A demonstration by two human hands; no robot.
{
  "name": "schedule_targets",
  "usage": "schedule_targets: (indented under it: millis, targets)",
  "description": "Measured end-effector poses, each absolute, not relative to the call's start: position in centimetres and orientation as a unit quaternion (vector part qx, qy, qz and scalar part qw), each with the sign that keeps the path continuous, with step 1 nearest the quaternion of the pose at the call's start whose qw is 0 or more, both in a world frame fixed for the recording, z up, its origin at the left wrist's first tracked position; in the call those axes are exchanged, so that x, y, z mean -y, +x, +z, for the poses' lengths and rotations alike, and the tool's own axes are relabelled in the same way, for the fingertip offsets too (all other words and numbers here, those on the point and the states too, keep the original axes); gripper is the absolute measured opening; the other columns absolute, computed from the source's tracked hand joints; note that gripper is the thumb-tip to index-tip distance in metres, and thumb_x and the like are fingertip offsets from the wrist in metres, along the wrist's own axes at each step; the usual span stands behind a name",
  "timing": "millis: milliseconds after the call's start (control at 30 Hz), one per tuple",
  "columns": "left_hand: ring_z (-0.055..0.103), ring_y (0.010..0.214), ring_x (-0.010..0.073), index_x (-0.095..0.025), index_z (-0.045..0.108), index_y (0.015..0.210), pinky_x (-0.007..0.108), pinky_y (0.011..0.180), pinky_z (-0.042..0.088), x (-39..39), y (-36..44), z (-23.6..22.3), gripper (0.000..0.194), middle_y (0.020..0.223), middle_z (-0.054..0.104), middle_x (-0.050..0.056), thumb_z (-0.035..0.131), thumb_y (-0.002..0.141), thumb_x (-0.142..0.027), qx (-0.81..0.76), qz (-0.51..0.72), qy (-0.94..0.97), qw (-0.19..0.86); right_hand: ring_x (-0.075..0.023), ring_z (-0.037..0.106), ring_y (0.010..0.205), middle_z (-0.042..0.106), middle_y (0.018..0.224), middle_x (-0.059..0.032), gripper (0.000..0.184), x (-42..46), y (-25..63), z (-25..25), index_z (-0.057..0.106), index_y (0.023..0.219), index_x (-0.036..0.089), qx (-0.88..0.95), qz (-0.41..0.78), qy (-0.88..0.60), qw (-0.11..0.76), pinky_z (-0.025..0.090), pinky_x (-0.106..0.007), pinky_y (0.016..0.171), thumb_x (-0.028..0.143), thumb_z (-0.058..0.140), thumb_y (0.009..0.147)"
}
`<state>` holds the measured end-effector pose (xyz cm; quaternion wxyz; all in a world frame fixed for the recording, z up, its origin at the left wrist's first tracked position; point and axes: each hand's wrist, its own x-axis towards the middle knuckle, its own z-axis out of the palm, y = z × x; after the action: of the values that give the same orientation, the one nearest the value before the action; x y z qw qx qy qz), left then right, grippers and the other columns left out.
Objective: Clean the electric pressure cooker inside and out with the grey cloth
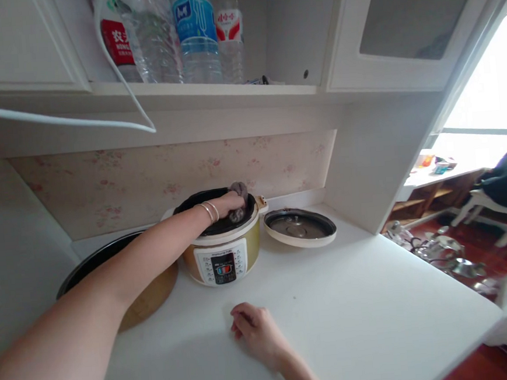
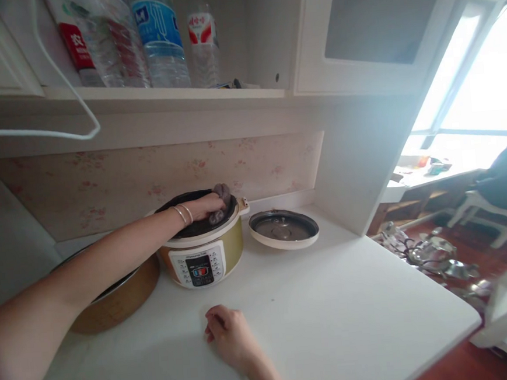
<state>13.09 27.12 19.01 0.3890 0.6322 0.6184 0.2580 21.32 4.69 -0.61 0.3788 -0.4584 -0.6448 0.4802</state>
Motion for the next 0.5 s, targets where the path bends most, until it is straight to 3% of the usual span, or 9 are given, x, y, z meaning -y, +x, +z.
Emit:
schedule_targets:
  millis: [200,267,367,500]
  targets:
    - [0.064,0.061,0.0200,-0.020,0.071,0.084,0.026,0.055,0.049,-24.7,7.7,20.4,0.037,0.072,0.070,0.001,0.062,0.051,-0.005,-0.502,0.006,0.757,0.419,-0.0117,0.060,0.062,0.066,0.070,-0.0018,0.023,-4.3,21.2,-0.2,0.064,0.088,0.018,0.662,0.454,-0.468,0.371,0.043,-0.020,0.060,0.027,0.042,0.089]
    - [0.064,0.062,0.0202,-0.020,0.072,0.075,0.027,0.057,0.048,-24.7,5.9,21.1,0.026,0.067,0.069,0.001,0.064,0.053,-0.008,-0.488,-0.091,0.801,0.335,-0.0116,0.060,0.062,0.066,0.070,-0.0019,0.024,-4.2,21.2,-0.2,0.064,0.088,0.019,0.663,0.451,-0.471,0.369,0.043,-0.019,0.060,0.028,0.042,0.090]
    - [0.064,0.067,0.0227,-0.018,0.070,0.061,0.031,0.067,0.048,-25.4,4.4,20.9,0.012,0.061,0.068,0.005,0.064,0.056,-0.009,-0.482,-0.181,0.848,0.125,-0.0114,0.059,0.061,0.065,0.070,-0.0018,0.025,-4.1,21.1,-0.2,0.064,0.087,0.019,0.660,0.449,-0.475,0.370,0.043,-0.019,0.059,0.028,0.041,0.090]
    - [0.064,0.082,0.0276,-0.016,0.063,0.049,0.038,0.084,0.043,-27.4,4.3,18.8,0.016,0.063,0.068,0.012,0.059,0.058,-0.003,-0.433,-0.115,0.893,-0.054,-0.0105,0.058,0.058,0.065,0.070,-0.0016,0.024,-3.9,20.8,-0.3,0.064,0.087,0.019,0.662,0.443,-0.480,0.367,0.042,-0.018,0.056,0.027,0.041,0.090]
